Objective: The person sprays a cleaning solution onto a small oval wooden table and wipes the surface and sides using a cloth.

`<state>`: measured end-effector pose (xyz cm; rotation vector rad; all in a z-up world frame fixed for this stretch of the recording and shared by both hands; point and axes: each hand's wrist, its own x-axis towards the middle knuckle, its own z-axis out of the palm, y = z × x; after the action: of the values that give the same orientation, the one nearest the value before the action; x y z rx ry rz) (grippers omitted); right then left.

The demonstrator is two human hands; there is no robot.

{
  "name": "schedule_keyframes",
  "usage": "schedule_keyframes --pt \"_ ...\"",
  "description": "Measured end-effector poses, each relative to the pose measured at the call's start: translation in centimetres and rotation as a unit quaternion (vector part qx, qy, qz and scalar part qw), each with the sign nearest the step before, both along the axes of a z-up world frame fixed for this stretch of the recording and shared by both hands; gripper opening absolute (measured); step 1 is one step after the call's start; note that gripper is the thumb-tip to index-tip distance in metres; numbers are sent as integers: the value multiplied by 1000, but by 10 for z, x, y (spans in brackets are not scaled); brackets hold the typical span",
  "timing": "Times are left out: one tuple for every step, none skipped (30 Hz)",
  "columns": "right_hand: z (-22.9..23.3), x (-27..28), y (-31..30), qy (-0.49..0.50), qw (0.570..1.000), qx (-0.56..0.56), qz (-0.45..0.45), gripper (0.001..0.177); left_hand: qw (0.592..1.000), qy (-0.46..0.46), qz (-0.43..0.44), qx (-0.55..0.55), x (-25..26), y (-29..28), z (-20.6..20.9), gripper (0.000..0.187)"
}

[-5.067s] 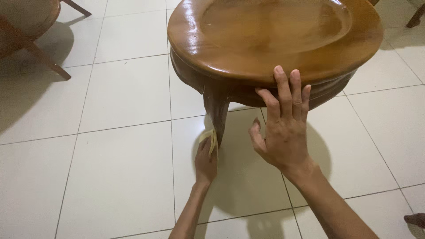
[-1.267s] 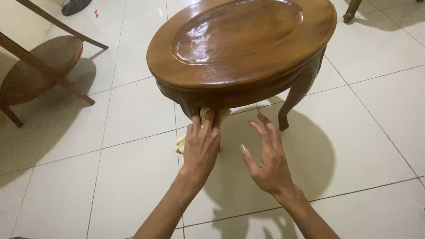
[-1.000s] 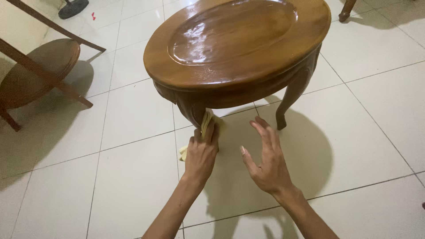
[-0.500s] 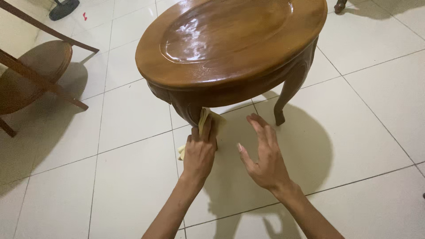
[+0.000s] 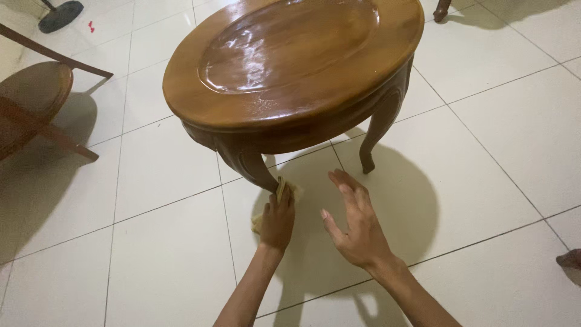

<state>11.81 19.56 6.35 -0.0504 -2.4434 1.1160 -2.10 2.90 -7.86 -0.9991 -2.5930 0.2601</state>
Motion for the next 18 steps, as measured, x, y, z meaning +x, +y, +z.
schedule_keyframes --pt "0 0 0 -8 1000 0 1 68 1000 11 -6 7 0 -1 -9 67" --pt "-1 0 1 -11 1000 0 4 69 1000 1 -13 13 -1 -2 -18 66" --pt "-1 0 1 -14 1000 0 7 70 1000 -9 -20 20 -2 -5 -27 64" --pt "-1 0 1 -16 1000 -1 11 71 999 -19 -26 26 -2 -7 -36 63" --pt "-1 -1 1 -10 1000 11 12 70 996 -63 -29 62 1 -10 -44 59" --pt "-1 -3 0 -3 1000 22 15 69 989 -106 -31 97 6 -13 -48 55" --pt "1 -5 0 5 999 34 17 68 979 -149 -34 133 8 -13 -47 51" --pt "3 -6 0 5 1000 20 7 68 978 -155 -39 135 10 -13 -40 59" --pt "6 -5 0 5 1000 7 -2 68 976 -161 -44 137 19 -14 -30 67" --pt "8 -5 0 4 1000 -7 -10 67 975 -169 -48 138 31 -15 -16 75" --pt "10 -6 0 40 998 22 -31 67 970 -161 -58 170 43 -16 1 73" --pt "13 -7 1 77 994 52 -52 67 965 -152 -70 202 54 -17 19 72" --pt "15 -8 2 115 987 81 -73 68 958 -143 -81 233 64 -17 38 70" --pt "17 -9 4 138 983 89 -83 67 946 -125 -89 287 74 -18 55 67" --pt "19 -10 6 162 978 96 -92 67 930 -106 -97 339 80 -17 71 63" --pt "22 -13 9 187 972 104 -101 67 910 -85 -105 391 80 -15 86 59" --pt "24 -14 12 191 971 102 -99 66 905 -56 -96 411 78 -13 99 60" --pt "28 -16 14 195 971 100 -97 65 898 -26 -87 431 76 -11 112 60"
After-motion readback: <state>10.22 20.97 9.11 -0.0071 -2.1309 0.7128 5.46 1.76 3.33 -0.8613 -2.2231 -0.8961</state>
